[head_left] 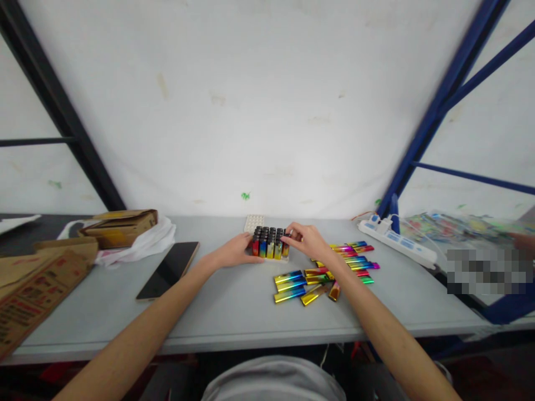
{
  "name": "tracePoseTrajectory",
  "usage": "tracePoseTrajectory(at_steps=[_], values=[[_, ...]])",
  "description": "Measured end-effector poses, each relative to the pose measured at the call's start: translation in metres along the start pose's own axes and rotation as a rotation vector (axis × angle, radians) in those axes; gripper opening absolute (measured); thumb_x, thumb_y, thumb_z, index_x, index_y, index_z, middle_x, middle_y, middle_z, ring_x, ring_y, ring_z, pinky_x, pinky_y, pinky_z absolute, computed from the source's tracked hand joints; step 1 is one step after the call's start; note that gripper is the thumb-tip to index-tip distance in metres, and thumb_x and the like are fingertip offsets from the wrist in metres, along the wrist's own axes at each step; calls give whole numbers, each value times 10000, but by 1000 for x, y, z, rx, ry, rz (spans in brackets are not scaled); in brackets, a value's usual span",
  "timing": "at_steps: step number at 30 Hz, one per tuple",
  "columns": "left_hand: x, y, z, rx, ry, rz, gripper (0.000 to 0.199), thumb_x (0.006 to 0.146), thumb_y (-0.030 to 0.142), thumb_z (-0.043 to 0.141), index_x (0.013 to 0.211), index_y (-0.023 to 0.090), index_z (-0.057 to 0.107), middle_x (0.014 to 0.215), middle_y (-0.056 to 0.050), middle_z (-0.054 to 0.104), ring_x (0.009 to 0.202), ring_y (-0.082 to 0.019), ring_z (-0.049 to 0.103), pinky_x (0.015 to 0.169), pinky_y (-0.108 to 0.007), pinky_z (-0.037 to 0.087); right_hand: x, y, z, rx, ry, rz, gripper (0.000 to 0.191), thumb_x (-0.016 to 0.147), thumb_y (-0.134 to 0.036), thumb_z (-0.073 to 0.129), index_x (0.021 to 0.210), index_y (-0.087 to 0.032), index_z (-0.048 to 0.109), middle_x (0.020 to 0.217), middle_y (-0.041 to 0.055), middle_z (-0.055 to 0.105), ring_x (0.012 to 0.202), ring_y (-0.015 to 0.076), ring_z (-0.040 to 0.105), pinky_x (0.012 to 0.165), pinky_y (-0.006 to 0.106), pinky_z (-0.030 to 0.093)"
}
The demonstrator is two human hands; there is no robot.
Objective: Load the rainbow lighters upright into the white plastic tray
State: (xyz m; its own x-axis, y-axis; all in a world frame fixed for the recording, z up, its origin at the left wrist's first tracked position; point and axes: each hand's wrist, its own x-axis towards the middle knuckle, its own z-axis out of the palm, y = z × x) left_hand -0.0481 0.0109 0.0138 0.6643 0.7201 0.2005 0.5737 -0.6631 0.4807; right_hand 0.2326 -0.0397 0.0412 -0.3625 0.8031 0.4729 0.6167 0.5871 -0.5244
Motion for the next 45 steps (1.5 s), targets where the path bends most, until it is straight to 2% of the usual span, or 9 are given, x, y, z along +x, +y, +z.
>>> tracePoseTrajectory(at_steps=[11, 15, 19, 21, 24, 26, 32, 38, 45], values=[[-1, 4, -1, -20, 19, -4, 671, 716, 633, 786, 1182, 164, 671, 1160, -122, 716, 1054, -328, 658, 965, -409, 533, -1, 2, -7, 64, -93, 7, 291, 940, -498, 633, 940, -207, 632, 681, -2, 693, 583, 148, 581, 590, 256, 419], [-1, 5, -2, -33, 23, 4, 668, 715, 639, 786, 1172, 165, 675, 1167, -121, 715, 1054, -323, 658, 974, -410, 528, -1, 2, -9, 44, -82, -9, 279, 953, -478, 621, 969, -202, 659, 683, -3, 688, 586, 144, 579, 608, 257, 427], [0, 5, -2, -8, 2, 6, 655, 736, 643, 768, 1173, 164, 669, 1161, -110, 715, 1058, -318, 658, 980, -406, 526, -4, 2, -25, 73, -38, 13, 324, 950, -488, 616, 901, -179, 698, 649, -2, 656, 591, 139, 560, 609, 257, 423], [0, 5, -2, -11, 4, 15, 664, 737, 638, 771, 1197, 173, 657, 1180, -107, 711, 1079, -320, 653, 979, -397, 527, -8, 4, -36, 146, -133, 61, 362, 924, -515, 638, 860, -168, 717, 650, 5, 655, 592, 139, 553, 583, 252, 414], [0, 3, -2, -23, 7, 23, 673, 722, 638, 783, 1192, 174, 656, 1186, -115, 707, 1094, -327, 648, 977, -399, 528, -13, 10, -47, 218, -433, 108, 352, 860, -510, 708, 871, -165, 773, 738, 28, 715, 647, 155, 595, 594, 254, 440], [0, 2, -2, -22, 3, 17, 668, 720, 637, 785, 1176, 166, 661, 1187, -120, 705, 1091, -327, 648, 990, -410, 520, -15, 14, -47, 175, -571, 101, 311, 819, -477, 754, 890, -178, 805, 783, 31, 743, 677, 161, 619, 612, 251, 453], [0, 6, -3, -38, -13, 32, 654, 753, 604, 777, 1217, 161, 651, 1235, -130, 686, 1116, -318, 635, 1029, -424, 494, -15, 15, -30, 118, -715, 106, 326, 733, -446, 828, 946, -199, 820, 703, -9, 715, 608, 144, 620, 542, 223, 443], [-1, 9, -5, -54, -16, 27, 641, 748, 621, 772, 1177, 159, 657, 1175, -116, 708, 1067, -311, 653, 971, -398, 526, -14, 15, -24, 130, -703, 25, 263, 784, -395, 794, 939, -183, 807, 898, 38, 759, 776, 175, 682, 703, 255, 516], [-1, 6, -3, -50, 20, 24, 640, 721, 643, 783, 1147, 181, 660, 1130, -95, 717, 1015, -305, 664, 936, -399, 543, -12, 12, -29, 317, -508, 53, 291, 872, -441, 723, 989, -175, 712, 985, 60, 741, 915, 190, 676, 836, 310, 525]])
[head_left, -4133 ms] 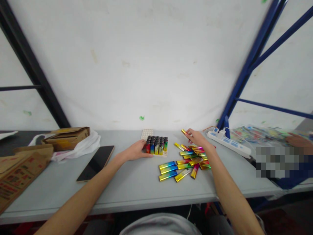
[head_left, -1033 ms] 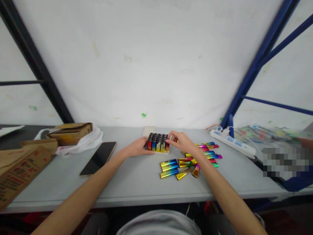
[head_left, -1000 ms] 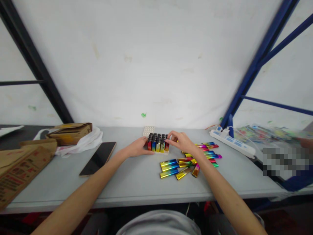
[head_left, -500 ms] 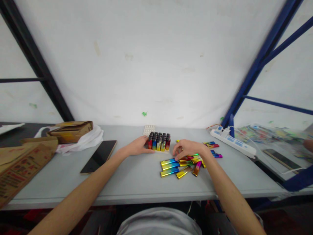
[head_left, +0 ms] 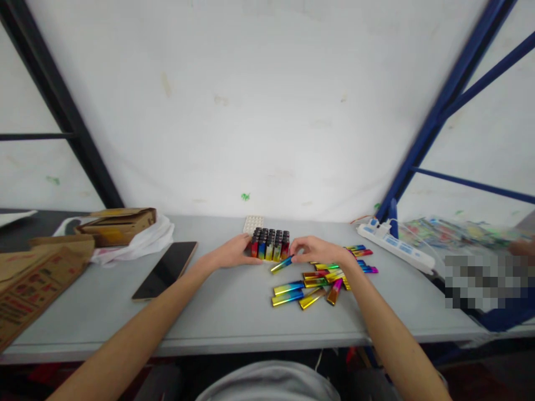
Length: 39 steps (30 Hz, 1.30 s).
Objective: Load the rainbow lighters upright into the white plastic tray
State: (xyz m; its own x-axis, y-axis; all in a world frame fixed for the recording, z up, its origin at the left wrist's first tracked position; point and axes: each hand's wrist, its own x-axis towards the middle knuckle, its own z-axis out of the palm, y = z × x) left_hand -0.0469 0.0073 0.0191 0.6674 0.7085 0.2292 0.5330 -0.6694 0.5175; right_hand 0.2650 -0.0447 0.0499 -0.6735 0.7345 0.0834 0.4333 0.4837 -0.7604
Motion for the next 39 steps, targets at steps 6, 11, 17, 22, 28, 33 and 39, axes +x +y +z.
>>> tracePoseTrajectory(at_steps=[6, 11, 17, 22, 28, 33, 39], values=[[1, -6, 3, -7, -2, -11, 657, 723, 612, 794, 1188, 170, 655, 1187, -115, 706, 1039, -306, 659, 963, -408, 531, 6, -2, -2, 185, 237, -2, 354, 854, -504, 739, 984, -178, 688, 897, 46, 734, 844, 183, 663, 792, 313, 517], [2, -8, 3, -5, -24, 12, 670, 744, 591, 788, 1245, 170, 642, 1272, -127, 678, 1125, -322, 636, 1037, -432, 495, 14, -5, 2, 322, 525, -16, 411, 871, -550, 688, 1083, -198, 713, 905, 32, 684, 829, 162, 634, 731, 282, 533], [1, -3, 1, 15, -18, 0, 668, 736, 629, 779, 1214, 178, 660, 1195, -115, 707, 1105, -335, 646, 990, -419, 526, 25, 3, 16, 459, 642, 57, 468, 876, -590, 625, 1175, -231, 642, 878, -12, 579, 484, 57, 462, 418, 203, 388], [1, -6, 2, 34, -18, -21, 696, 729, 644, 778, 1216, 163, 653, 1204, -120, 705, 1100, -332, 649, 995, -415, 519, 33, 13, 18, 339, 744, 94, 533, 826, -629, 634, 1129, -191, 625, 806, -17, 603, 432, 53, 340, 381, 210, 260], [2, -7, 3, 21, -27, 8, 688, 748, 612, 781, 1254, 169, 640, 1251, -114, 690, 1138, -322, 635, 1032, -402, 494, 30, 11, 18, 67, 729, 115, 530, 909, -671, 507, 863, -170, 674, 595, -31, 507, 524, 114, 425, 498, 236, 325], [1, -8, 4, 10, 0, -11, 690, 716, 624, 801, 1210, 163, 662, 1182, -110, 712, 1089, -322, 648, 1002, -399, 504, 28, -2, 27, -102, 750, 76, 533, 914, -626, 503, 602, -194, 487, 554, -33, 398, 565, 119, 382, 546, 259, 275], [2, -10, 4, 4, 2, 9, 659, 719, 625, 798, 1176, 166, 680, 1143, -101, 722, 1066, -307, 650, 980, -382, 512, 31, -9, 37, -117, 802, 67, 443, 853, -493, 527, 564, -216, 337, 585, -38, 254, 582, 104, 266, 545, 272, 185]])
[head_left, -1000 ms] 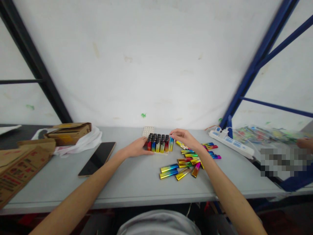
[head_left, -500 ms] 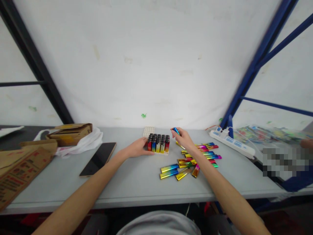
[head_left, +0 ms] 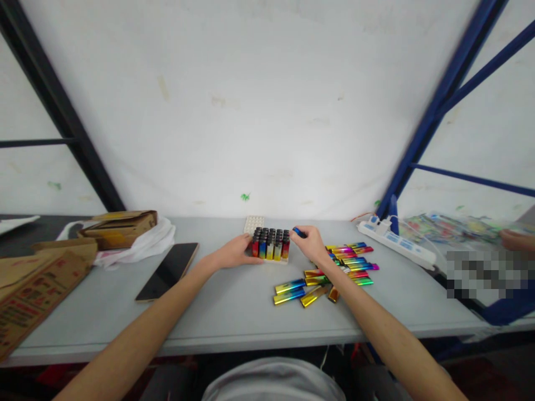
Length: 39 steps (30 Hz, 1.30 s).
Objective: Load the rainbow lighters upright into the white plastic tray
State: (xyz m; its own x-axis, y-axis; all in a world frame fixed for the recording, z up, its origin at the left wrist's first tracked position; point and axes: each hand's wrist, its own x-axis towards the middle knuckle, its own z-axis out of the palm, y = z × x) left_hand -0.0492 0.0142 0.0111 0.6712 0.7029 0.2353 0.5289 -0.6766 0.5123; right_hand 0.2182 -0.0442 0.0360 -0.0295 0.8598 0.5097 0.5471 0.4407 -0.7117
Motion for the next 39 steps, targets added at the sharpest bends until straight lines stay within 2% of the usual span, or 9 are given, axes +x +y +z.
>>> tracePoseTrajectory(at_steps=[4, 10, 17, 21, 24, 27, 29, 33, 39], values=[[0, 0, 0, -28, 7, -6, 666, 699, 637, 806, 1145, 157, 690, 1075, -99, 739, 1036, -307, 667, 947, -362, 526, 0, -1, 1, -3, 16, -11, 412, 843, -466, 516, 564, -215, 348, 594, -34, 259, 588, 106, 274, 551, 271, 186], [-1, 4, -2, -11, 9, -17, 666, 697, 643, 804, 1139, 159, 690, 1082, -100, 740, 1037, -308, 669, 943, -363, 528, 1, -1, -3, -25, 32, -32, 464, 868, -536, 509, 569, -209, 369, 602, -29, 275, 596, 110, 283, 558, 272, 203], [-2, 4, -1, -27, 26, -37, 668, 686, 653, 806, 1119, 159, 690, 1069, -104, 737, 995, -308, 678, 908, -369, 541, -1, -2, 1, -62, 3, -45, 405, 849, -466, 509, 569, -209, 370, 597, -34, 279, 581, 105, 287, 547, 268, 205], [-1, 2, -1, -18, 8, -21, 660, 689, 640, 808, 1129, 163, 689, 1078, -102, 735, 1028, -311, 671, 929, -368, 534, 0, -6, -4, -107, -50, -100, 429, 902, -477, 513, 588, -195, 437, 583, -39, 324, 584, 109, 325, 554, 264, 228], [0, 1, 0, -24, 15, -12, 676, 692, 637, 808, 1158, 163, 683, 1093, -105, 733, 1034, -312, 667, 941, -372, 532, 1, -11, -12, -125, -78, -157, 456, 962, -523, 508, 667, -178, 549, 602, -35, 446, 604, 117, 396, 581, 256, 288], [0, 0, 0, -40, 21, -1, 690, 687, 641, 809, 1173, 168, 680, 1094, -100, 733, 1028, -310, 667, 940, -373, 536, 1, -15, -18, -120, -117, -230, 414, 1005, -509, 494, 830, -170, 656, 725, 0, 613, 677, 137, 517, 649, 254, 376], [0, 1, -1, -42, 14, 3, 688, 691, 641, 806, 1175, 168, 680, 1096, -97, 732, 1025, -307, 666, 943, -373, 536, 1, -16, -19, -100, -135, -276, 395, 1021, -497, 489, 905, -175, 686, 816, 32, 668, 748, 157, 575, 689, 261, 420], [-2, 4, -1, -33, 11, -9, 682, 712, 634, 794, 1193, 168, 668, 1120, -98, 729, 1023, -307, 666, 948, -385, 535, 0, -14, -16, -51, -187, -356, 392, 1013, -502, 528, 936, -177, 732, 895, 64, 666, 824, 173, 607, 744, 278, 468], [-1, 8, -2, 0, -21, -17, 647, 735, 593, 789, 1206, 171, 654, 1210, -107, 703, 1093, -318, 647, 990, -401, 517, 0, -8, -13, -110, -296, -319, 353, 977, -497, 596, 946, -183, 754, 764, 27, 664, 664, 145, 548, 658, 272, 426]])
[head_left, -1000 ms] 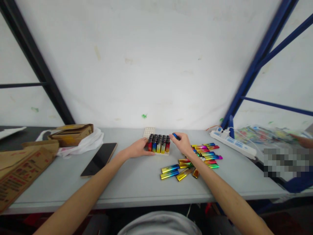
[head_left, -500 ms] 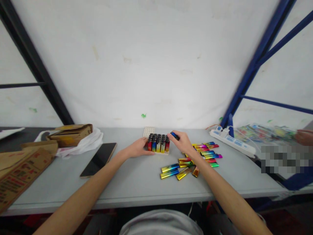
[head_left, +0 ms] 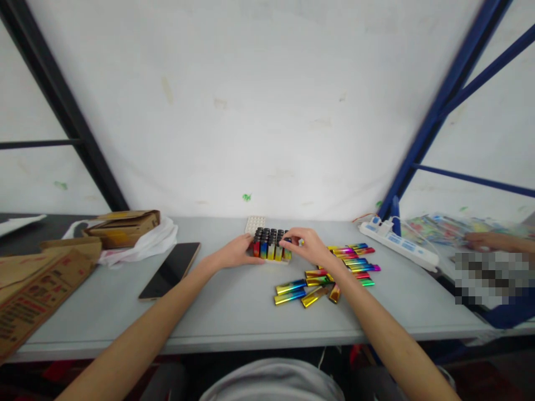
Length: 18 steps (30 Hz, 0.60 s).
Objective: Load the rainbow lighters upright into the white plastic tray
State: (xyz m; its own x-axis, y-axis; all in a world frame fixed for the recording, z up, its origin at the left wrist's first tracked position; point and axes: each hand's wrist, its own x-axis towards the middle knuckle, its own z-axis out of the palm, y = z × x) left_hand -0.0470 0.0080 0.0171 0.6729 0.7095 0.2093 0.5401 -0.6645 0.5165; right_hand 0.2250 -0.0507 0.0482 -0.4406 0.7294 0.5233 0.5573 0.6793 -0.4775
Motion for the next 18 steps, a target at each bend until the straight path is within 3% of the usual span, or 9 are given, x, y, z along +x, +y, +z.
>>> tracePoseTrajectory(at_steps=[4, 18], values=[[0, 3, -1, 3, 11, -27, 614, 718, 613, 791, 1129, 173, 673, 1126, -100, 726, 1023, -316, 667, 925, -389, 544, -1, 8, 2, -11, 9, 9, 306, 933, -482, 666, 943, -183, 734, 739, 11, 656, 642, 138, 544, 637, 260, 423], [0, 6, -2, 22, -4, 1, 597, 738, 592, 779, 1144, 170, 666, 1137, -99, 707, 1016, -301, 654, 966, -388, 526, -1, 14, -1, -46, 6, -57, 316, 893, -493, 721, 923, -179, 696, 772, 7, 635, 687, 143, 566, 682, 262, 449]])
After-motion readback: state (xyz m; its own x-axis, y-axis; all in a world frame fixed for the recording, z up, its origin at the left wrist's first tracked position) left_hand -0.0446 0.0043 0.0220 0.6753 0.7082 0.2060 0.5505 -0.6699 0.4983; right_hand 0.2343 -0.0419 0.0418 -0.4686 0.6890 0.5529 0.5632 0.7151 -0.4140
